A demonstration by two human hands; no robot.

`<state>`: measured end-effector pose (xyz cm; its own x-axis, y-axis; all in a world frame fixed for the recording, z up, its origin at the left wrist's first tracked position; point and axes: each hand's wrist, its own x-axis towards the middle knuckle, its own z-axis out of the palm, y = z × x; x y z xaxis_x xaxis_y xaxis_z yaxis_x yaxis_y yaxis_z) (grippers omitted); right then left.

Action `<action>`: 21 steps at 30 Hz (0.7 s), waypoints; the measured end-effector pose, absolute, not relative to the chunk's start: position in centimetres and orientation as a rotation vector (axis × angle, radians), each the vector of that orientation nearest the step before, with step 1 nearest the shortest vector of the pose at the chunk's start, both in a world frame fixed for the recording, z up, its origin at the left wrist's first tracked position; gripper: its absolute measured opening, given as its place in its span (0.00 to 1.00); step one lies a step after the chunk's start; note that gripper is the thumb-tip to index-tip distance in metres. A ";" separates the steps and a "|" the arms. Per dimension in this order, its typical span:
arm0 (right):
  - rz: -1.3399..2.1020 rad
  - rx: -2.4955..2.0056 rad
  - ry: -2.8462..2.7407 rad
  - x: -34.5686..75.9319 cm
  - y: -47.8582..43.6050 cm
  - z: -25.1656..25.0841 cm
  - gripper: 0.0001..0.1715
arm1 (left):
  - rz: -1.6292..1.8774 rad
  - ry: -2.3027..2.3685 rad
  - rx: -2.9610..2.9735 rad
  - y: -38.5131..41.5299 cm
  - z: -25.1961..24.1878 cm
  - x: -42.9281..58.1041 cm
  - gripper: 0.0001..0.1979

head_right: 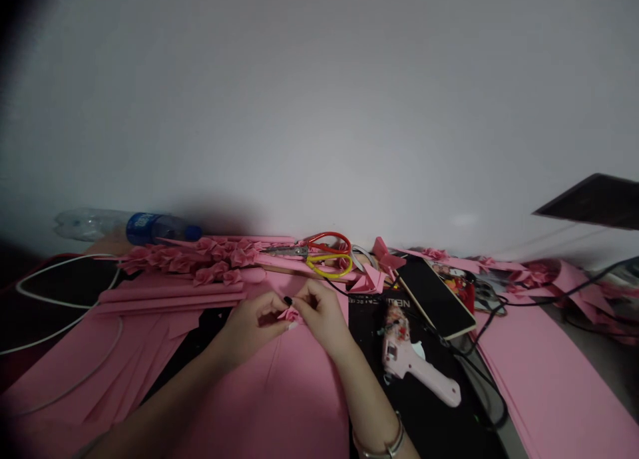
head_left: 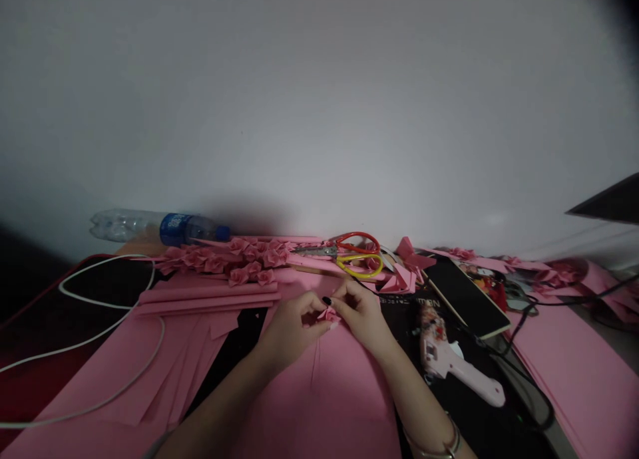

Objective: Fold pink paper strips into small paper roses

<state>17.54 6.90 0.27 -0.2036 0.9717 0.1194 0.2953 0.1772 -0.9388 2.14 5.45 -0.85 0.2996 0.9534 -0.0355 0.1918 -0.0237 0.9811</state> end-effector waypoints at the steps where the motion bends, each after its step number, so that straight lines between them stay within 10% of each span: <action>1: 0.998 -1.223 -1.697 17.6 6.9 0.2 0.10 | 0.881 1.116 1.445 5.5 -0.8 2.1 0.03; 21: 1.175 -1.162 -1.789 18.8 7.3 0.5 0.04 | 0.901 1.210 1.361 5.8 -0.7 1.9 0.11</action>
<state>18.82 7.34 0.55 -0.3602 0.9302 0.0712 0.3039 0.1891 -0.9337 1.95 5.78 -0.66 0.2034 0.9735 -0.1048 0.1793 0.0682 0.9814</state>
